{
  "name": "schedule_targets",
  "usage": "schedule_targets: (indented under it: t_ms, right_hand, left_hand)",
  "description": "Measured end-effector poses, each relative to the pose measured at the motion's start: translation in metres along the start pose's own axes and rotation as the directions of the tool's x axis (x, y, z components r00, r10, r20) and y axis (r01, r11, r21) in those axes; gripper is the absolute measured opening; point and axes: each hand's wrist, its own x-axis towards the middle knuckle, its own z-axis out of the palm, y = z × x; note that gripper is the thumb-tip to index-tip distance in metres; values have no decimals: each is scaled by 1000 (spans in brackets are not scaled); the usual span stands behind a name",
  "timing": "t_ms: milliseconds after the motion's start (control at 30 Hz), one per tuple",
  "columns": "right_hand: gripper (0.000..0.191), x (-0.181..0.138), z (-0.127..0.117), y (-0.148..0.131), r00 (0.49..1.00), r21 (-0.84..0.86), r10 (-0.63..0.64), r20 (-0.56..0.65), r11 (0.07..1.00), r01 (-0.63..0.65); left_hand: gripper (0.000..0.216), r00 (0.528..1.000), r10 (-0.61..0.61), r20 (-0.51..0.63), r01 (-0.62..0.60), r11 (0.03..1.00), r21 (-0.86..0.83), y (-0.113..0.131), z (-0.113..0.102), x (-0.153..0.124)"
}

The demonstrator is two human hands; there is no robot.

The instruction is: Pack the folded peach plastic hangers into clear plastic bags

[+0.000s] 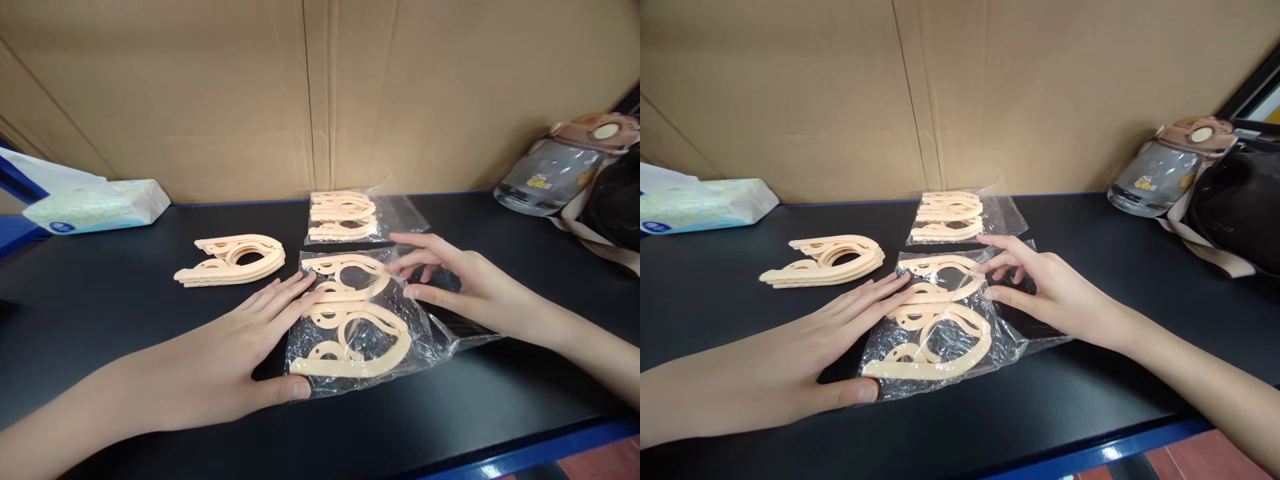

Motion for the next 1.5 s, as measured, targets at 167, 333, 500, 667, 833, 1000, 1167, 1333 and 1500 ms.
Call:
schedule_targets:
  t_ms: [167,333,500,667,833,1000,1167,1333,1500]
  right_hand:
    - [59,1,-1,1,995,-88,2,104,996,7]
    - [62,1,-3,-1,991,-112,14,134,994,1]
    - [63,0,-3,-2,990,-105,17,138,994,-3]
    - [53,1,-2,-2,994,80,47,101,995,-55]
    - [48,5,-8,-4,948,524,300,107,793,-310]
    - [55,6,-8,-6,901,567,394,183,706,-424]
    - [60,4,5,-1,917,498,385,103,778,-383]
    - [42,1,12,1,948,390,317,-4,874,-290]
    - [36,2,8,0,936,426,351,37,841,-332]
  left_hand:
    - [80,998,24,-64,-26,999,-20,1,-1,-1]
    - [82,999,16,-46,-16,1000,-7,2,-2,-2]
    - [83,999,6,-42,-7,1000,-24,5,-4,-1]
    - [82,999,1,-44,-1,1000,-10,4,-4,-1]
    - [88,996,8,-94,-6,1000,15,3,-3,-3]
    - [80,970,48,-240,-28,996,85,-5,-9,-1]
    - [74,910,39,-412,22,990,141,-30,-25,4]
    - [85,906,-111,-407,171,979,114,-57,-41,2]
    - [93,883,-244,-402,290,955,58,-74,-45,-2]
